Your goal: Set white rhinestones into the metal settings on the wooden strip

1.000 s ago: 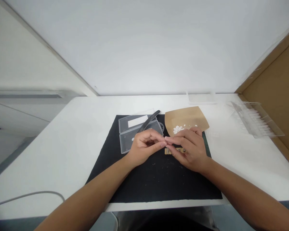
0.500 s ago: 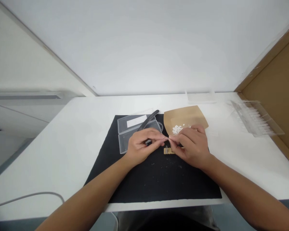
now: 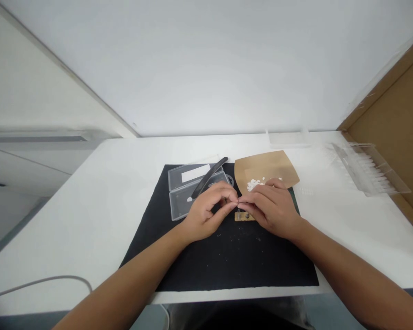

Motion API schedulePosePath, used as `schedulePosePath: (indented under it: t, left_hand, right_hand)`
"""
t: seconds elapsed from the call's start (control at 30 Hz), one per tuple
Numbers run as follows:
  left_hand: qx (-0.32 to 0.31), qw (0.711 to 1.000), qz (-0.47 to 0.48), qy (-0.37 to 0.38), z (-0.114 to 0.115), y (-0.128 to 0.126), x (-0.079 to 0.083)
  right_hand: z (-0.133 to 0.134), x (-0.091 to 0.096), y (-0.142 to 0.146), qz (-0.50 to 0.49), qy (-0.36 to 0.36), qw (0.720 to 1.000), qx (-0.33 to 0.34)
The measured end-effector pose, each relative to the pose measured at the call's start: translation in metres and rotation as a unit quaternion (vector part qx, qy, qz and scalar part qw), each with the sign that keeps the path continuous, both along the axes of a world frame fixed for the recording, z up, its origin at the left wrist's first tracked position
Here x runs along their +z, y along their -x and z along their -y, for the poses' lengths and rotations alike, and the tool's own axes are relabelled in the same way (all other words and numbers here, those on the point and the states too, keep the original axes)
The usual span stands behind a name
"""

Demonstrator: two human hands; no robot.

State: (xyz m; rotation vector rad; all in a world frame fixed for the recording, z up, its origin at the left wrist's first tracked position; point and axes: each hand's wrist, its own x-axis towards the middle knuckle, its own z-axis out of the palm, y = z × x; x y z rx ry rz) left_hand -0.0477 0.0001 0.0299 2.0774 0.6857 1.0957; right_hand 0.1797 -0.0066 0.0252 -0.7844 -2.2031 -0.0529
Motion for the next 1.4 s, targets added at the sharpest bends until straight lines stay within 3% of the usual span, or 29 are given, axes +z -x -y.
schedulePosePath:
  t: [0.4, 0.57, 0.67, 0.77, 0.93, 1.13, 1.4]
  left_hand:
    - [-0.023, 1.0, 0.008, 0.005, -0.003, 0.002, 0.001]
    - [0.042, 0.994, -0.021, -0.098, -0.01, 0.007, -0.004]
    - [0.191, 0.951, -0.145, -0.194, -0.02, 0.018, -0.009]
    - [0.327, 0.877, -0.301, -0.18, -0.03, 0.032, -0.014]
    - [0.397, 0.811, -0.415, -0.116, -0.037, 0.042, -0.021]
    - [0.391, 0.791, -0.465, -0.071, -0.034, 0.036, -0.022]
    - [0.406, 0.805, -0.415, -0.122, -0.037, 0.04, -0.025]
  right_hand:
    - [0.003, 0.001, 0.004, -0.059, 0.017, 0.998, 0.014]
    - [0.0, 0.001, 0.002, -0.039, 0.014, 0.999, -0.026]
    - [-0.004, 0.001, -0.001, -0.059, 0.013, 0.996, -0.069]
    - [-0.009, 0.001, -0.006, -0.078, 0.012, 0.991, -0.112]
    - [-0.015, 0.0, -0.011, -0.08, 0.011, 0.985, -0.151]
    - [-0.021, -0.004, -0.017, -0.082, 0.037, 0.979, -0.185]
    - [-0.028, -0.006, -0.026, -0.084, 0.072, 0.969, -0.219]
